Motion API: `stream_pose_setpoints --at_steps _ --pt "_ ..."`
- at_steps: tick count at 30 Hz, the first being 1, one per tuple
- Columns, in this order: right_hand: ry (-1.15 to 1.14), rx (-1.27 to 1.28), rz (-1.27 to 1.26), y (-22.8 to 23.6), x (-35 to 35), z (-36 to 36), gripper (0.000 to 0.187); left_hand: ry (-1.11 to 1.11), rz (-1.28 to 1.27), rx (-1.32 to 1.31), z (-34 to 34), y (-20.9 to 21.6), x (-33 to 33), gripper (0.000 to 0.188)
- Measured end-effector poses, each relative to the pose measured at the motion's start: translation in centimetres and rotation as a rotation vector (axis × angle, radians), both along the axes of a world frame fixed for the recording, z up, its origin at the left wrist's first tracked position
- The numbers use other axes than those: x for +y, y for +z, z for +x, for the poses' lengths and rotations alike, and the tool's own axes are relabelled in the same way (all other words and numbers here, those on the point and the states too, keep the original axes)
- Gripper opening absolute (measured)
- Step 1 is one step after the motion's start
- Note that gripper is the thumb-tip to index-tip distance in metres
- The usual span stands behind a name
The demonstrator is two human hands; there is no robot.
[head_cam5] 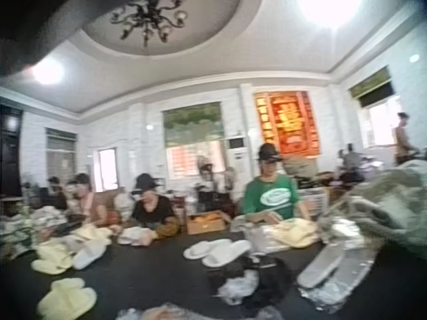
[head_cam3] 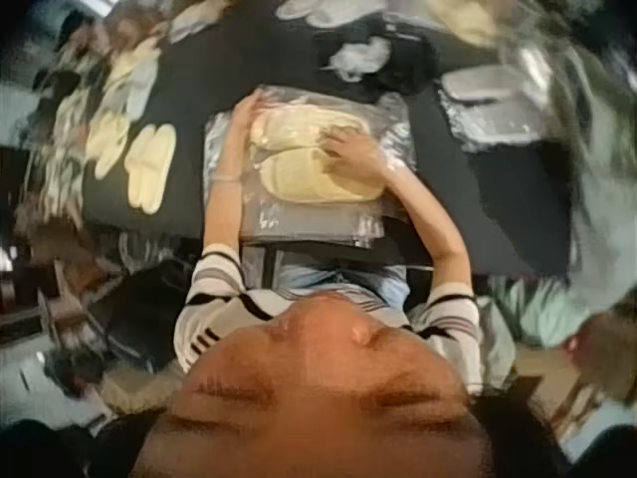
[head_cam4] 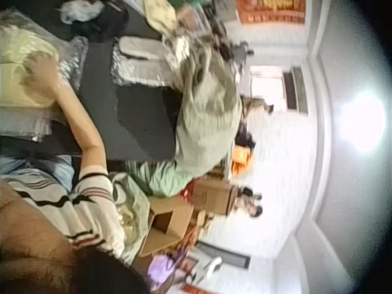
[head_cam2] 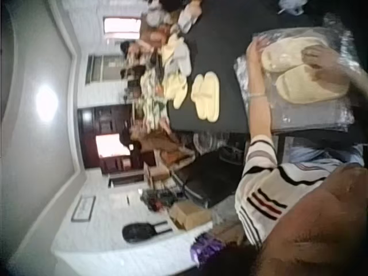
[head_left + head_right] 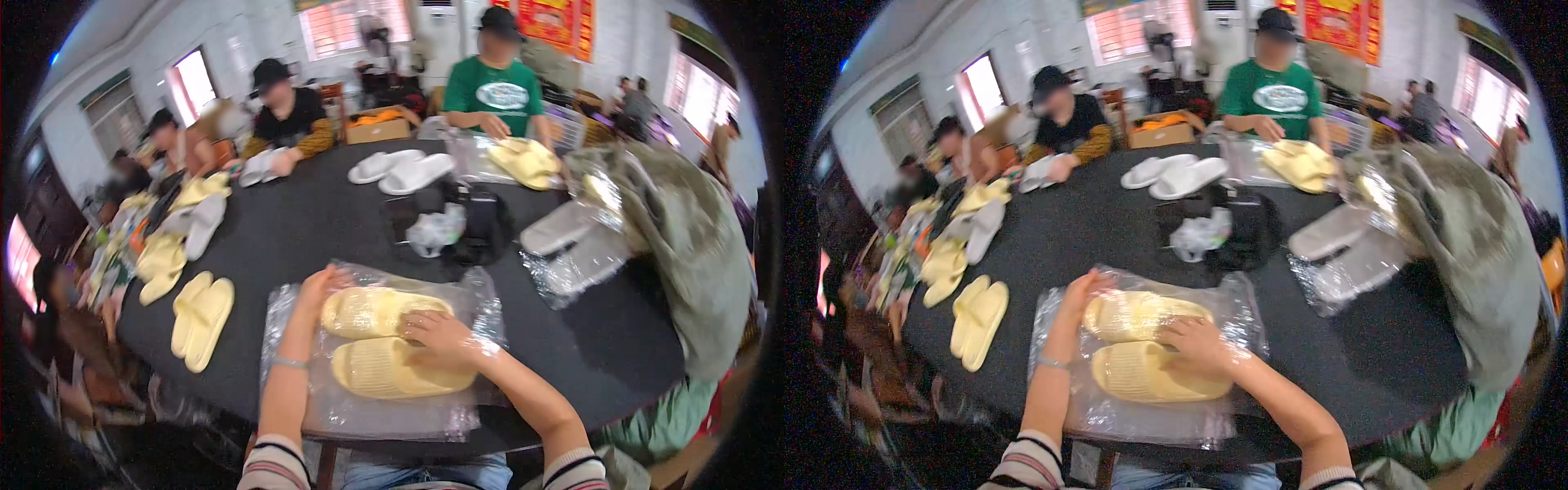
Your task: The person sits at a table in a workshop and packages pairs of plastic slippers into clear plastic bags. They pick up pairs of yellow and white slippers, place them into bags, and seal them. The person also uses scissors to trim the edges of the plastic bags after sealing.
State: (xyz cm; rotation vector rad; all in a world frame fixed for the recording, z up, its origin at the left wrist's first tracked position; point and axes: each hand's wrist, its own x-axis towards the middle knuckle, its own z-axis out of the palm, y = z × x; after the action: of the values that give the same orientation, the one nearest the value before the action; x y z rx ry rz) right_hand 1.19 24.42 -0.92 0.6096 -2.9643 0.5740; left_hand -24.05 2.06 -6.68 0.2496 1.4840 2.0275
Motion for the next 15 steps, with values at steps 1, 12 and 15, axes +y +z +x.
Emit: stream_pose_setpoints --at_steps 1,12,15 --pt "0.034 0.037 -0.019 -0.1 -0.6 0.0 0.062 -0.006 0.0 -0.014 0.3 0.5 -0.2 0.044" --pt "0.084 0.203 0.03 -1.4 -2.3 -0.3 0.047 -0.3 0.16 0.017 4.2 0.6 3.0 0.042" --pt "0.111 0.184 0.015 -2.3 -2.1 -0.4 0.049 -0.201 0.278 -0.08 3.3 -0.1 2.9 0.036"
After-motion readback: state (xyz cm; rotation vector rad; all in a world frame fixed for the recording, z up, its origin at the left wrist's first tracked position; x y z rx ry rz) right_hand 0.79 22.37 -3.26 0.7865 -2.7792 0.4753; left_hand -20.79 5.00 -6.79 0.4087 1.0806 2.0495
